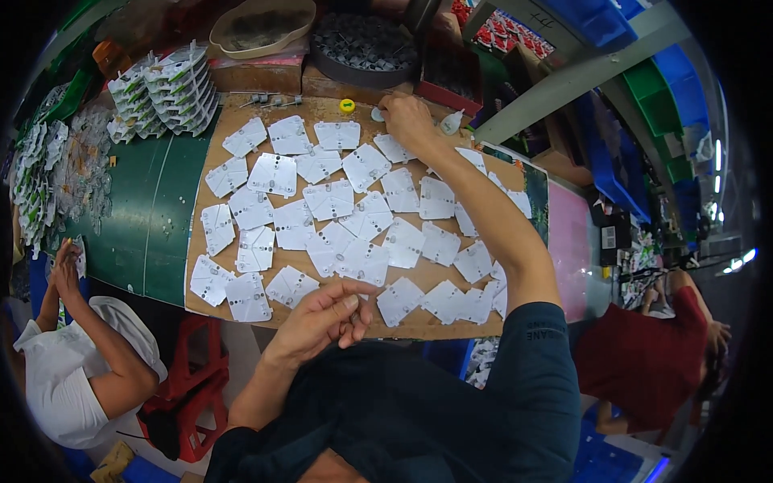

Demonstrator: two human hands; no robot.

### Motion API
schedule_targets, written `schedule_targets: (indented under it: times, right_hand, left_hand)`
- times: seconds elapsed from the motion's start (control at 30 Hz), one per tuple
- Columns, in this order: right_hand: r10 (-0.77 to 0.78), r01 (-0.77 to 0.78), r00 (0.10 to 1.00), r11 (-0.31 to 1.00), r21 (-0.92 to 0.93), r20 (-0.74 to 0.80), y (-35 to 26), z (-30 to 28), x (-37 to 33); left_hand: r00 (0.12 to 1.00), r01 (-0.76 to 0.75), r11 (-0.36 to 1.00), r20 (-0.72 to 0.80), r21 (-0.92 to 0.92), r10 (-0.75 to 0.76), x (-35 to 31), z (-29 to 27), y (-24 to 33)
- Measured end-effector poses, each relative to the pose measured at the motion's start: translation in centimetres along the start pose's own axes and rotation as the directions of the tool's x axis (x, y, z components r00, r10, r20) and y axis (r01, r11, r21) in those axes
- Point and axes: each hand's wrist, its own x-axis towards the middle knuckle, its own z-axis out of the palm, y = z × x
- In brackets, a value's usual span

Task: The person assembles small yellow components onto white rectangular plastic plates by hand at a factory workstation.

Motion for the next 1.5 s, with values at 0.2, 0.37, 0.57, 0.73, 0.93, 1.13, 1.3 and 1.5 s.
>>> schedule_targets:
  times: [0.2, 0.37, 0.57, 0.73, 0.93, 1.13, 1.3, 1.5]
  right_hand:
    - [0.014, -0.014, 0.999, 1.0, -0.005, 0.029, -0.6, -0.1, 0.2]
    - [0.092, -0.092, 0.996, 0.995, -0.024, 0.009, 1.0, -0.5, 0.0]
    - [0.179, -0.138, 0.968, 0.966, 0.221, -0.178, 1.6, -6.5, -5.7]
    - [0.321, -0.257, 0.934, 0.907, 0.334, -0.154, 2.9, -13.9, -20.0]
    - [0.422, -0.411, 0.906, 0.867, 0.281, 0.02, 2.6, -13.7, -30.6]
    - [0.412, -0.394, 0.907, 0.902, 0.174, -0.084, 5.0, -13.7, -32.9]
    - [0.376, -0.373, 0.927, 0.921, 0.109, -0.01, 5.1, -13.5, -33.8]
    - [0.368, -0.368, 0.93, 0.93, 0.022, -0.01, 5.8, -12.2, -33.3]
  left_hand:
    - [0.998, 0.061, 0.997, -0.021, 0.041, -0.06, -1.5, 0.2, -1.8]
    - [0.986, 0.167, 0.98, -0.024, 0.109, -0.165, -1.9, 1.2, -2.2]
    - [0.986, 0.163, 0.985, -0.053, 0.05, -0.161, -2.1, 2.3, -3.6]
    - [0.979, 0.203, 0.977, -0.019, 0.069, -0.202, -1.4, 3.9, -6.1]
    - [0.945, 0.312, 0.929, 0.035, 0.197, -0.325, 0.0, 5.3, -8.2]
    - [0.922, 0.38, 0.914, 0.016, 0.146, -0.386, 0.8, 6.3, -8.5]
    - [0.921, 0.384, 0.916, 0.02, 0.114, -0.388, 1.6, 6.1, -8.8]
    - [0.908, 0.413, 0.906, 0.035, 0.094, -0.417, 2.0, 6.1, -8.8]
